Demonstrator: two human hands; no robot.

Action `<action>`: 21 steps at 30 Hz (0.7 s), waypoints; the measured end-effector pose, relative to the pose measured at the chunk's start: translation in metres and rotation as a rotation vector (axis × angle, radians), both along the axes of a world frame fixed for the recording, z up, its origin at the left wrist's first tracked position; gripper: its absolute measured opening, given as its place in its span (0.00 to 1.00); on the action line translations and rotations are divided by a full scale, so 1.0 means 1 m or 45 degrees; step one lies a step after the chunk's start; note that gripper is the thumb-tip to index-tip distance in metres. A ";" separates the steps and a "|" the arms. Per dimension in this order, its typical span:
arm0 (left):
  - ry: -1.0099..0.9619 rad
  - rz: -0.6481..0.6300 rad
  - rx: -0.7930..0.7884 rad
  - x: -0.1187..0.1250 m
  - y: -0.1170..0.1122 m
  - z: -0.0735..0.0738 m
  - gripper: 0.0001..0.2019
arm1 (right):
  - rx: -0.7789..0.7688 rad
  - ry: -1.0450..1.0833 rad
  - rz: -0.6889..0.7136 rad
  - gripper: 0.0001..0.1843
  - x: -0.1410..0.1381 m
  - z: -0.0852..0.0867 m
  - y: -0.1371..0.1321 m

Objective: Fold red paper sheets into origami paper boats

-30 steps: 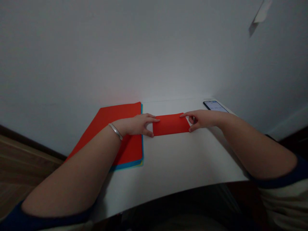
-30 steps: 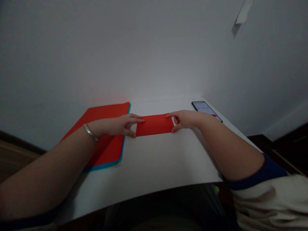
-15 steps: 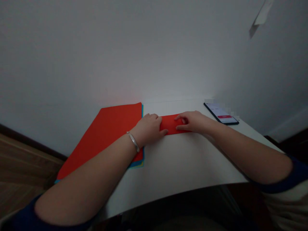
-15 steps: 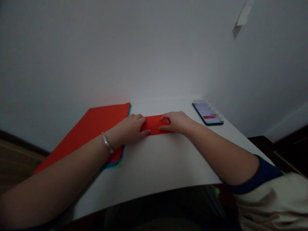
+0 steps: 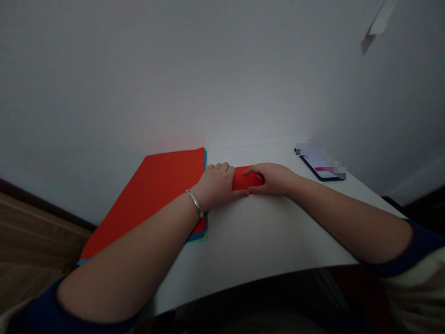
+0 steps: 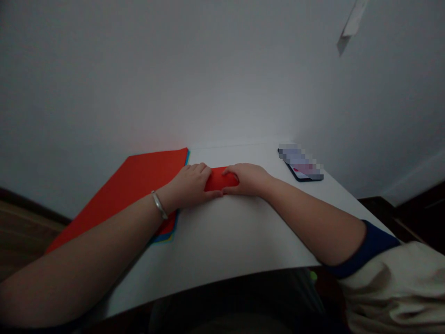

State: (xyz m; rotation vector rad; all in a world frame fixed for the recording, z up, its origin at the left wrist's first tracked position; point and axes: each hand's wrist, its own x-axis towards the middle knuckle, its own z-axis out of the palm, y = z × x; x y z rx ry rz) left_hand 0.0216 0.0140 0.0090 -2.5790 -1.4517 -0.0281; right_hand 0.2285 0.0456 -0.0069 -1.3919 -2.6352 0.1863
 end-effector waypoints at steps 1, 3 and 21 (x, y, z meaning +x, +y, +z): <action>-0.007 0.014 -0.022 -0.001 0.002 -0.001 0.35 | -0.005 -0.004 0.000 0.34 0.000 0.001 0.000; -0.005 0.034 -0.075 -0.004 0.007 -0.001 0.35 | -0.024 -0.020 0.003 0.35 0.000 0.002 -0.001; -0.078 -0.044 -0.449 -0.035 0.028 0.002 0.38 | -0.352 -0.099 -0.247 0.45 0.040 0.006 0.011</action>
